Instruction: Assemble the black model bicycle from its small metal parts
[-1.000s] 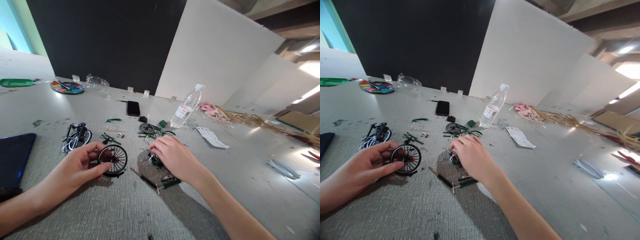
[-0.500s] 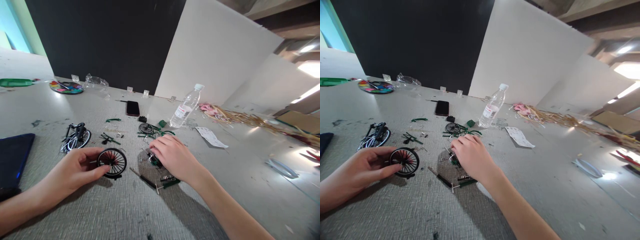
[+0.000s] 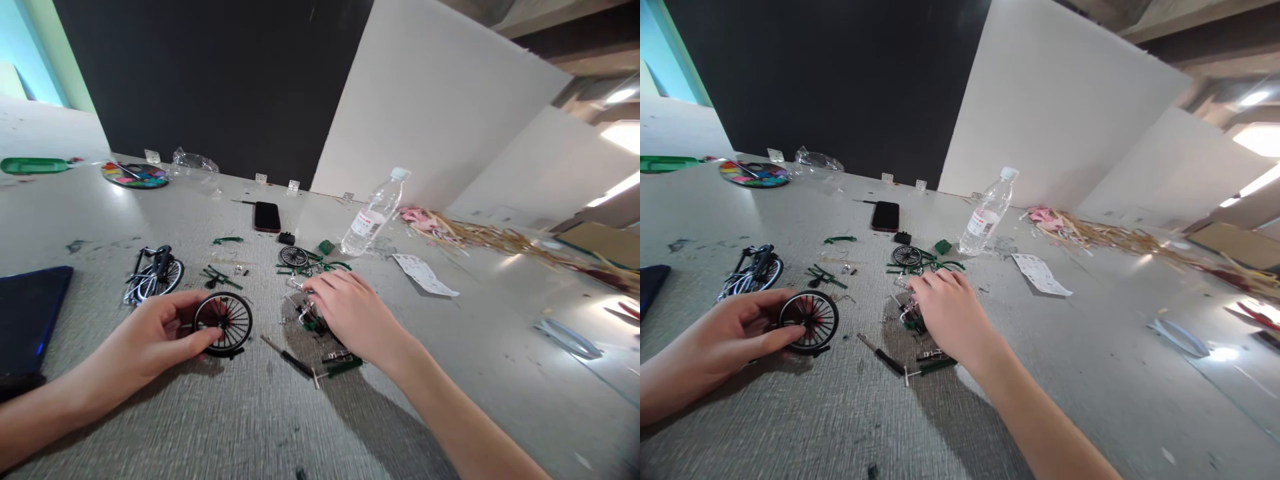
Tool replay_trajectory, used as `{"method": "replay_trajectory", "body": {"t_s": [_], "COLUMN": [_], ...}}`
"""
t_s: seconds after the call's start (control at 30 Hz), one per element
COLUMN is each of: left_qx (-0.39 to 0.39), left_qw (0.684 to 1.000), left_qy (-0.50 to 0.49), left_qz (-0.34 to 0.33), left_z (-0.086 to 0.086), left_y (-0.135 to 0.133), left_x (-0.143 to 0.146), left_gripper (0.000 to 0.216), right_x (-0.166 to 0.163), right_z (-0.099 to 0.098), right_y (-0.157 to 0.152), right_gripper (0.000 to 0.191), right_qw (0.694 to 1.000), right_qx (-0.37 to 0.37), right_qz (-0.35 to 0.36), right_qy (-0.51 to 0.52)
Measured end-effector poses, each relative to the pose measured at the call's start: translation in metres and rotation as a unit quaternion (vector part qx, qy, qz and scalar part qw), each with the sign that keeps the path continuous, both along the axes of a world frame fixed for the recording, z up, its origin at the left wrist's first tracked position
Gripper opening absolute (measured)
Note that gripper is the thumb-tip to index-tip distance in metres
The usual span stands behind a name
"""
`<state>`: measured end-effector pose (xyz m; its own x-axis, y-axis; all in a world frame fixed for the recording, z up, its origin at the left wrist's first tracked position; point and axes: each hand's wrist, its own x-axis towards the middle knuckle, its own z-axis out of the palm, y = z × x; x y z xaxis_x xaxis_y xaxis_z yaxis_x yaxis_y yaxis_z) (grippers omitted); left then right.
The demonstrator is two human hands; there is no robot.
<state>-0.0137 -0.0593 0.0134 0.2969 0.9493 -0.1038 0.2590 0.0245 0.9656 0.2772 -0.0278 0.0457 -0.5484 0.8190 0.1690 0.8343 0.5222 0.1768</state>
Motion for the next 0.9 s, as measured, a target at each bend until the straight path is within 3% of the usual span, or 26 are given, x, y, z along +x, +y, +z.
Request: {"method": "replay_trajectory", "body": {"t_s": [0.37,0.9], "left_qx": [0.023,0.023], "left_qw": [1.0,1.0], "left_qy": [-0.005,0.002], "left_qz": [0.002,0.012], "left_z": [0.0017,0.0062], "left_y": [-0.0009,-0.0016], "left_x": [0.0026,0.0041], "left_gripper": [0.026,0.029], "right_x": [0.0021,0.0008], "right_z": [0.0,-0.0006], "right_y": [0.0003,-0.0001], "right_gripper": [0.02,0.022], "right_qw": [1.0,1.0], "right_qx": [-0.001,0.021], "right_qz": [-0.029,-0.016], "right_qy": [-0.007,0.016]}}
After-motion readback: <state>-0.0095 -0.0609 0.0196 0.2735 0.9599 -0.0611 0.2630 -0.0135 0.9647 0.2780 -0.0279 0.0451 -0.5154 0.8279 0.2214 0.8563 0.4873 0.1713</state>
